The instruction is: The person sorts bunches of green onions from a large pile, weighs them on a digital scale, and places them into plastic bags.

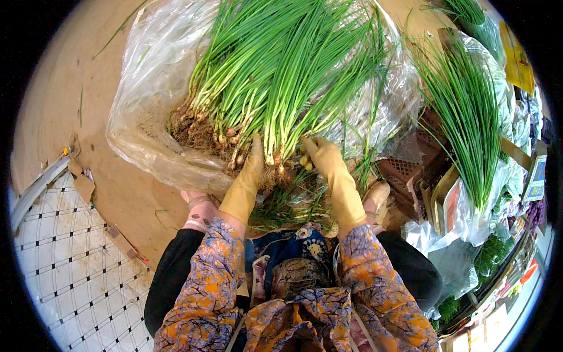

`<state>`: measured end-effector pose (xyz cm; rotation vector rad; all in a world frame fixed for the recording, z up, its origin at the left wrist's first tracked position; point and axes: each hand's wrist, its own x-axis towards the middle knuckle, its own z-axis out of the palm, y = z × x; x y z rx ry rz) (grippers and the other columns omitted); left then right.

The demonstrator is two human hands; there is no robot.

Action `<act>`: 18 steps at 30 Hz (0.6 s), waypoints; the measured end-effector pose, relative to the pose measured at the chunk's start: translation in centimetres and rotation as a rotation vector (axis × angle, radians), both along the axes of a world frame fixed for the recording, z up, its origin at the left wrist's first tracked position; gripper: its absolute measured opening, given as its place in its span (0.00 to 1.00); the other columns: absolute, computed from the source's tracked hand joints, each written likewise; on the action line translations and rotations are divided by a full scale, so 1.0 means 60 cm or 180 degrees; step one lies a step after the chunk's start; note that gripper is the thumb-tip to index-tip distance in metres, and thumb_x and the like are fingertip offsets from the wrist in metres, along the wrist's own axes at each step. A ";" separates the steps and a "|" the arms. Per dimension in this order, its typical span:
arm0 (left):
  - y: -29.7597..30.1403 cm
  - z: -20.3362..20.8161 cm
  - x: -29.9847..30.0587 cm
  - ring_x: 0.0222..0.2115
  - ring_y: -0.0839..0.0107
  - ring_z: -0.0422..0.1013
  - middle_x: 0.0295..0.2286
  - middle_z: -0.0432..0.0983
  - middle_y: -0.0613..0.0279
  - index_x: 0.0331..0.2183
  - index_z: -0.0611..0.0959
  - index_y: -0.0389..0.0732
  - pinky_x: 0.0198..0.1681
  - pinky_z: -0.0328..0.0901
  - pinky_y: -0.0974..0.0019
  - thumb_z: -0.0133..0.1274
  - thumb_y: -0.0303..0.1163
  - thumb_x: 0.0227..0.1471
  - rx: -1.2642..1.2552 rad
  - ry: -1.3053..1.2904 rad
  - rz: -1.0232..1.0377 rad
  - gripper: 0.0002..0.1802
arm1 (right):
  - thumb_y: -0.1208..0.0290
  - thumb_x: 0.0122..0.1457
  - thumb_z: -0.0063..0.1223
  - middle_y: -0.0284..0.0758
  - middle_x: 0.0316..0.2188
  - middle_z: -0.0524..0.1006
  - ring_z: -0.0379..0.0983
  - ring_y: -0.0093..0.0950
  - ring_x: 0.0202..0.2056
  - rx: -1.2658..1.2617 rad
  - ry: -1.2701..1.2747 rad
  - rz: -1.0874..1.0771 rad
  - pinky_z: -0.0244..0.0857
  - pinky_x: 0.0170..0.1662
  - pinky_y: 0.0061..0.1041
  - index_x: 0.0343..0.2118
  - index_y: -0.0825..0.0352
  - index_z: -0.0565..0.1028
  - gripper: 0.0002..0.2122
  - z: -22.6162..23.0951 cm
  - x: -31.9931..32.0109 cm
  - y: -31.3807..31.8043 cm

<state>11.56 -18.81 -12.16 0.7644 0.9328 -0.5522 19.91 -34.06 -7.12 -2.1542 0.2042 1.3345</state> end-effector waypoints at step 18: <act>-0.012 -0.015 0.007 0.24 0.74 0.68 0.26 0.72 0.64 0.38 0.73 0.35 0.29 0.65 0.71 0.52 0.37 0.43 -0.0393 -0.0883 -0.0288 0.20 | 0.66 0.52 0.46 0.37 0.32 0.75 0.70 0.23 0.32 0.1125 0.0163 -0.1278 0.64 0.36 0.20 0.33 0.69 0.73 0.11 -0.067 -0.038 -0.034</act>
